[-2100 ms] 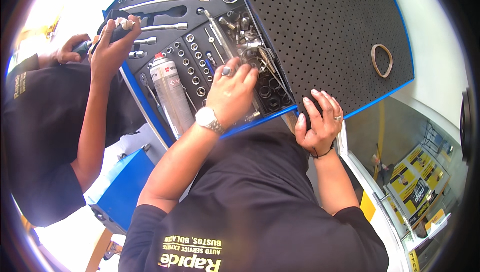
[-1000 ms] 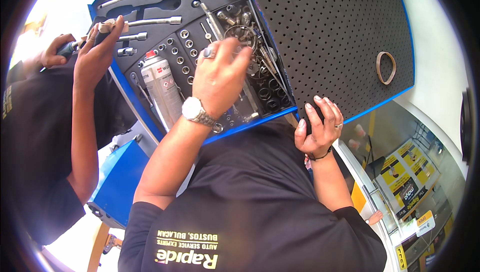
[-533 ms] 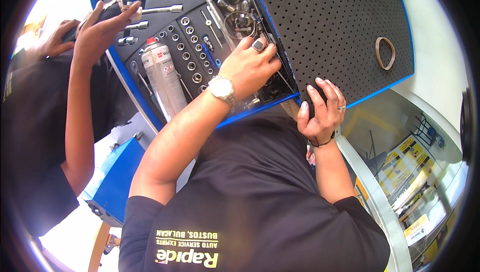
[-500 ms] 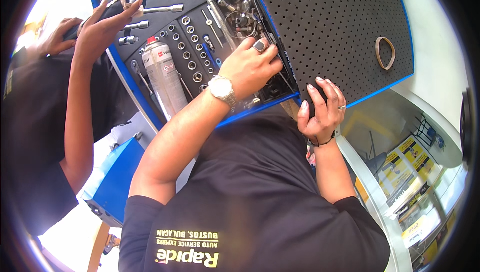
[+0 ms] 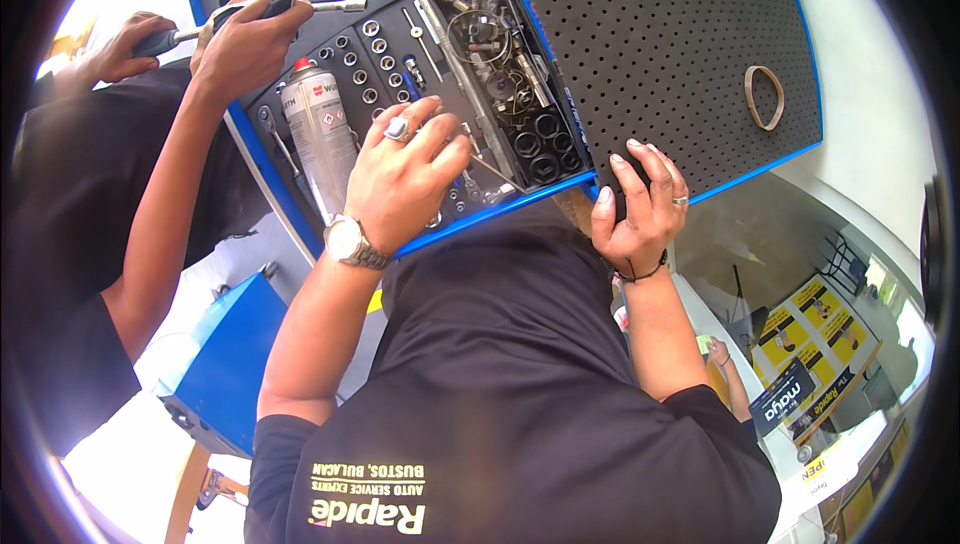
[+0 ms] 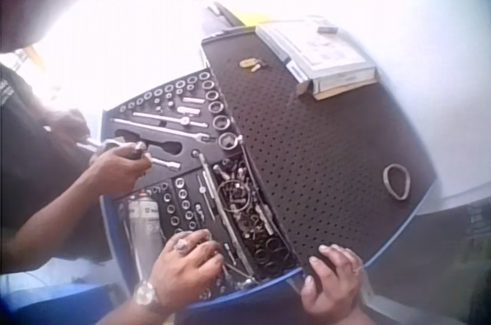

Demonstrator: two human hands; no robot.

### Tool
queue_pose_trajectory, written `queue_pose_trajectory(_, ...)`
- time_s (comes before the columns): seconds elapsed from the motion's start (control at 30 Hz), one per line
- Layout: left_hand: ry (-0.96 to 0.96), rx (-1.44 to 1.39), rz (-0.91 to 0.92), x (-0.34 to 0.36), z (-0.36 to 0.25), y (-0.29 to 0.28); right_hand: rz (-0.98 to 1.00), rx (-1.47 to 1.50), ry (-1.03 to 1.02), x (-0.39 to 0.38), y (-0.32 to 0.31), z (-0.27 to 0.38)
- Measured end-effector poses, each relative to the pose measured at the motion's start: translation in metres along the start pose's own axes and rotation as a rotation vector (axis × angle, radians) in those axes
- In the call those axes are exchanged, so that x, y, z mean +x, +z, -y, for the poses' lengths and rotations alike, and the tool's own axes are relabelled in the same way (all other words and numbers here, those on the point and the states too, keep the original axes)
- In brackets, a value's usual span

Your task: The person handles small metal parts and a bolt, wiping them with a cloth, then reaches under a lifted vehicle to work on the suspension area. The person moves to a tool chest, opens drawers, and selects tools before returning to the vehicle.

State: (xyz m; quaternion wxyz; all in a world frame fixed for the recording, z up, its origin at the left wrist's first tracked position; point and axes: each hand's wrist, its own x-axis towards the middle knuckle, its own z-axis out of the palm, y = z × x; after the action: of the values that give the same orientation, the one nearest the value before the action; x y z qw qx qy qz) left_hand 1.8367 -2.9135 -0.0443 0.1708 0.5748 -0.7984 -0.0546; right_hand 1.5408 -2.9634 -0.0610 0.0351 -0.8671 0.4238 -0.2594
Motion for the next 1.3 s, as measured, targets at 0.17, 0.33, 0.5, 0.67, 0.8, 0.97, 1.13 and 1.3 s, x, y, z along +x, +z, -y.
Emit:
queue_pose_trajectory(0.17,-0.059,-0.069,0.063,-0.017,-0.005,0.005,-0.022,-0.011,-0.004,0.000,0.001,-0.001)
queue_pose_trajectory(0.33,-0.066,-0.116,0.093,-0.025,-0.011,0.009,-0.007,-0.011,0.000,0.000,-0.001,-0.002)
queue_pose_trajectory(0.5,-0.122,-0.179,0.081,0.005,-0.012,0.015,-0.005,-0.009,-0.011,0.001,-0.002,-0.002)
queue_pose_trajectory(0.67,-0.058,-0.216,0.019,0.057,0.002,0.031,0.006,0.000,-0.028,0.002,-0.003,0.000)
queue_pose_trajectory(0.8,-0.034,-0.163,-0.075,0.055,-0.005,0.024,0.032,-0.008,-0.021,0.004,-0.005,0.002)
queue_pose_trajectory(0.97,-0.169,-0.313,-0.057,-0.013,-0.027,-0.012,0.065,-0.028,-0.015,0.004,-0.006,0.003)
queue_pose_trajectory(1.13,-0.646,-0.217,-0.310,-0.099,-0.007,-0.038,0.080,-0.029,-0.032,0.002,-0.005,0.001)
queue_pose_trajectory(1.3,-1.172,-0.224,-0.546,-0.178,0.007,-0.018,0.094,-0.061,-0.083,0.001,-0.004,-0.001)
